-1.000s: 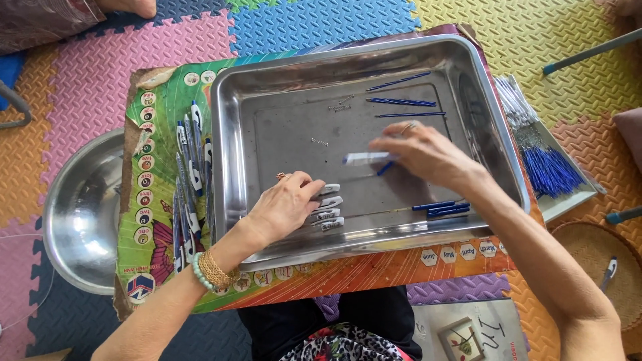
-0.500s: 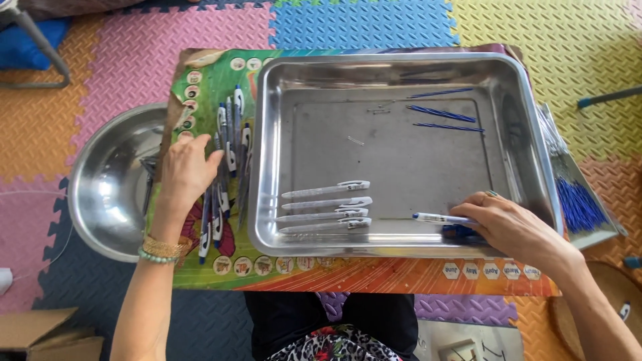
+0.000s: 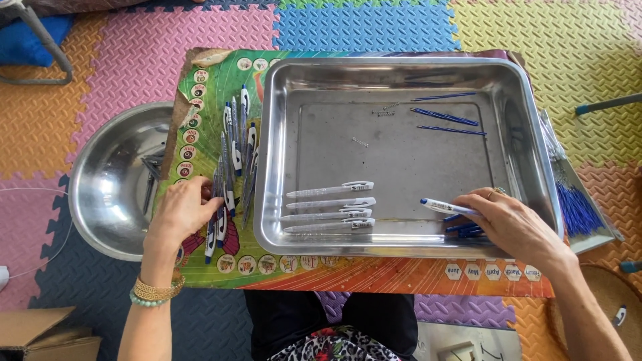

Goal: The person repeatedly disassembles ballpoint pens by removing the caps, pulling out the ink cartridges, and detaching the internal springs. The components are placed into a metal tray, with caps and cartridges grouped separately.

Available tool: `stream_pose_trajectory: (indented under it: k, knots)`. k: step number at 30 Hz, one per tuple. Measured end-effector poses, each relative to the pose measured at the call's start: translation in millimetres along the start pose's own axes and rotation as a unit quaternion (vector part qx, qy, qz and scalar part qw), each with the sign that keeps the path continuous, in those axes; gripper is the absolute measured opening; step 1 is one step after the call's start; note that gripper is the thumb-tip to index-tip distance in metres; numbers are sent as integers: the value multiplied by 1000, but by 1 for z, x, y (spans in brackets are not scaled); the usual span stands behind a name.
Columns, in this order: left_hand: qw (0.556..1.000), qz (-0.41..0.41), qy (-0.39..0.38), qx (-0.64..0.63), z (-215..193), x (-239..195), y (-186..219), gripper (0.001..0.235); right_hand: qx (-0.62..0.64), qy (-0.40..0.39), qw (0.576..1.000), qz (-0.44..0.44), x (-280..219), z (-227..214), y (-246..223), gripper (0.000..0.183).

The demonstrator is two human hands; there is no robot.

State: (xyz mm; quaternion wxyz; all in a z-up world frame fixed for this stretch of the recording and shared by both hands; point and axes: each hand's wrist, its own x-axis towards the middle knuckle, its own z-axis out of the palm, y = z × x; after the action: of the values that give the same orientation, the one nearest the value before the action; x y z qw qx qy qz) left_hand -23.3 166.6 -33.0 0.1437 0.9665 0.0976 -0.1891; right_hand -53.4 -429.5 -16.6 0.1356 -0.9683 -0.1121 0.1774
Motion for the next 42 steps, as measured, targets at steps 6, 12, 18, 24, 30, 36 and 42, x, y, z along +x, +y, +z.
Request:
stream_pose_trajectory:
  k: [6, 12, 18, 24, 30, 36, 42]
  knots:
    - [997, -40, -40, -51, -14, 0, 4, 50, -1, 24, 1000, -5, -2, 3, -7, 35]
    - [930, 136, 204, -274, -52, -61, 1, 17, 102, 143, 983, -48, -8, 7, -4, 41]
    - [598, 394, 149, -681, -4, -60, 127, 24, 704, 65, 702, -83, 21, 24, -122, 54]
    - [620, 439, 67, -647, 57, -57, 180, 27, 857, 70, 490, -140, 56, 55, -151, 46]
    - [739, 417, -144, -509, 28, -59, 175, 33, 622, 173, 751, -142, 42, 17, -114, 42]
    - [719, 297, -288, -559, 42, -57, 213, 51, 474, 223, 832, -183, 36, 15, -141, 43]
    - [680, 274, -334, -593, 62, -64, 225, 42, 382, 389, 819, -181, 63, 73, -128, 19]
